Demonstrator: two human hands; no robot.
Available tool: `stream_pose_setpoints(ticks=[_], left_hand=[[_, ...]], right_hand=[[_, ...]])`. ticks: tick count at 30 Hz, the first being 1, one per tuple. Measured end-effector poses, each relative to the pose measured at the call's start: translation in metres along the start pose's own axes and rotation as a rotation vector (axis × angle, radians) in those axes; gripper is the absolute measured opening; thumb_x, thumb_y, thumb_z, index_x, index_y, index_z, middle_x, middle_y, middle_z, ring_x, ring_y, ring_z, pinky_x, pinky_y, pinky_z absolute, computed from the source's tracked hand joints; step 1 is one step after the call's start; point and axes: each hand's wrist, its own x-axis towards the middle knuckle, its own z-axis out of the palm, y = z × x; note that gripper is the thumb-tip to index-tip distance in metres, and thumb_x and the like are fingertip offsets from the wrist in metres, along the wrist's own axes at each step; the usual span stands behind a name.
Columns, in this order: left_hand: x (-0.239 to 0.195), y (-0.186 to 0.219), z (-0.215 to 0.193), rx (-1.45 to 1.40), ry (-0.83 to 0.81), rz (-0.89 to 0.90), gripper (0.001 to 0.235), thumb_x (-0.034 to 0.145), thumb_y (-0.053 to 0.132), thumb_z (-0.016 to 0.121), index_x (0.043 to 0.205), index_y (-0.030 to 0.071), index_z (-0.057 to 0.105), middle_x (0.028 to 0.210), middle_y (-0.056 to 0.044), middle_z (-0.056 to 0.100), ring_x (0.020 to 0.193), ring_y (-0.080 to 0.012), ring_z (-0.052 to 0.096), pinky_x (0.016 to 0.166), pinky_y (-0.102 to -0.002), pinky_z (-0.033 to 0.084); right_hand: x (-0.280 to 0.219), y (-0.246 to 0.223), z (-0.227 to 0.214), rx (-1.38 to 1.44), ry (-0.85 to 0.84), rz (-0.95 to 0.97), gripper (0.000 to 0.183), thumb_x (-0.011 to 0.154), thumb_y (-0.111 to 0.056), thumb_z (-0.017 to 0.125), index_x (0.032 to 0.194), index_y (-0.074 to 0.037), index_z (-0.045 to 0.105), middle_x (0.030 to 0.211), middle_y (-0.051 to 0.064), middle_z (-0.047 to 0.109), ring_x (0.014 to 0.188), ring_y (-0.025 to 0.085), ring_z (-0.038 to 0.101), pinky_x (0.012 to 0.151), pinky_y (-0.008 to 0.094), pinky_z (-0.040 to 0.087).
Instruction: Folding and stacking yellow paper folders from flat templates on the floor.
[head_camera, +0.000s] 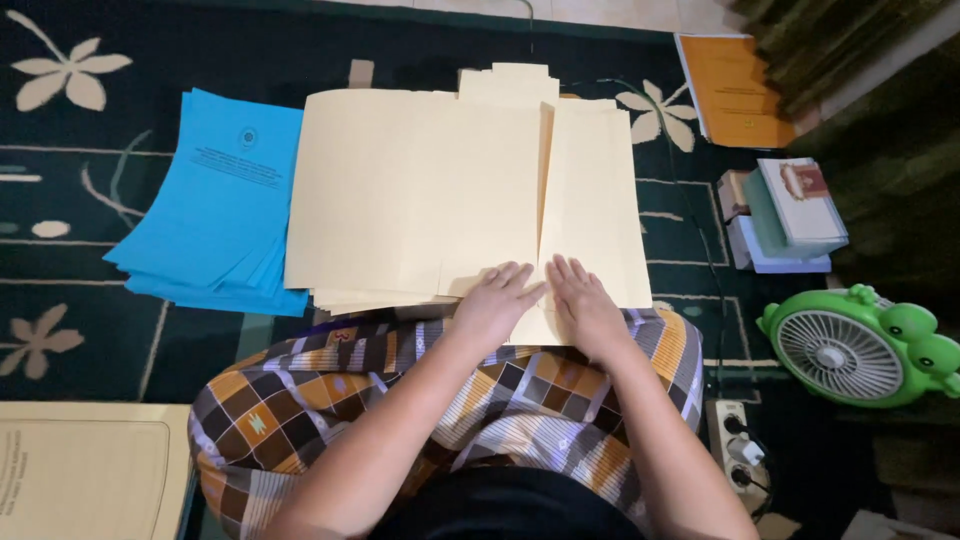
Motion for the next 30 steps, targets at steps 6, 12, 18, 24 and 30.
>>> stream_pose_setpoints(ticks=[6,12,18,24,30], left_hand=[[-0.011,-0.006,-0.019,-0.127,0.07,0.066,0.057,0.102,-0.003,0.041,0.152,0.021,0.051,0.164,-0.008,0.042,0.155,-0.0312,0.031,0.125,-0.046,0.024],[-0.004,-0.023,0.019,-0.147,0.156,0.111,0.051,0.103,0.008,0.05,0.15,0.026,0.055,0.163,-0.005,0.043,0.153,-0.0248,0.033,0.126,-0.043,0.022],[0.03,-0.05,0.065,-0.479,0.181,0.022,0.041,0.104,0.024,0.055,0.145,0.027,0.06,0.154,0.001,0.052,0.148,-0.0203,0.04,0.126,-0.043,0.022],[0.018,-0.036,0.011,-0.129,0.126,0.124,0.047,0.1,0.034,0.055,0.147,0.034,0.055,0.162,0.002,0.044,0.152,-0.0196,0.037,0.125,-0.044,0.024],[0.021,-0.036,0.01,-0.158,0.062,0.068,0.058,0.101,0.051,0.051,0.156,0.04,0.039,0.167,0.001,0.034,0.156,-0.0211,0.028,0.128,-0.048,0.013]], right_hand=[[0.062,0.012,-0.003,-0.323,-0.074,0.097,0.068,0.109,-0.047,0.011,0.167,-0.012,0.009,0.175,0.01,0.004,0.16,0.03,0.002,0.129,0.047,0.004],[0.089,0.014,0.001,-0.34,-0.07,0.13,0.072,0.107,-0.05,0.005,0.167,-0.01,0.006,0.175,0.011,0.001,0.161,0.029,0.0,0.13,0.046,0.002],[0.074,0.007,0.005,-0.369,-0.087,0.128,0.073,0.107,-0.051,0.007,0.167,-0.009,0.005,0.175,0.012,0.0,0.161,0.029,-0.001,0.13,0.044,0.003],[0.149,0.038,0.002,-0.369,-0.017,0.138,0.075,0.106,-0.052,0.0,0.167,-0.009,0.006,0.175,0.011,0.001,0.161,0.027,0.001,0.129,0.044,0.007],[0.223,0.045,-0.024,-0.431,0.067,0.155,0.069,0.108,-0.045,0.001,0.167,-0.009,0.007,0.175,0.01,0.006,0.161,0.026,0.005,0.13,0.044,0.011]])
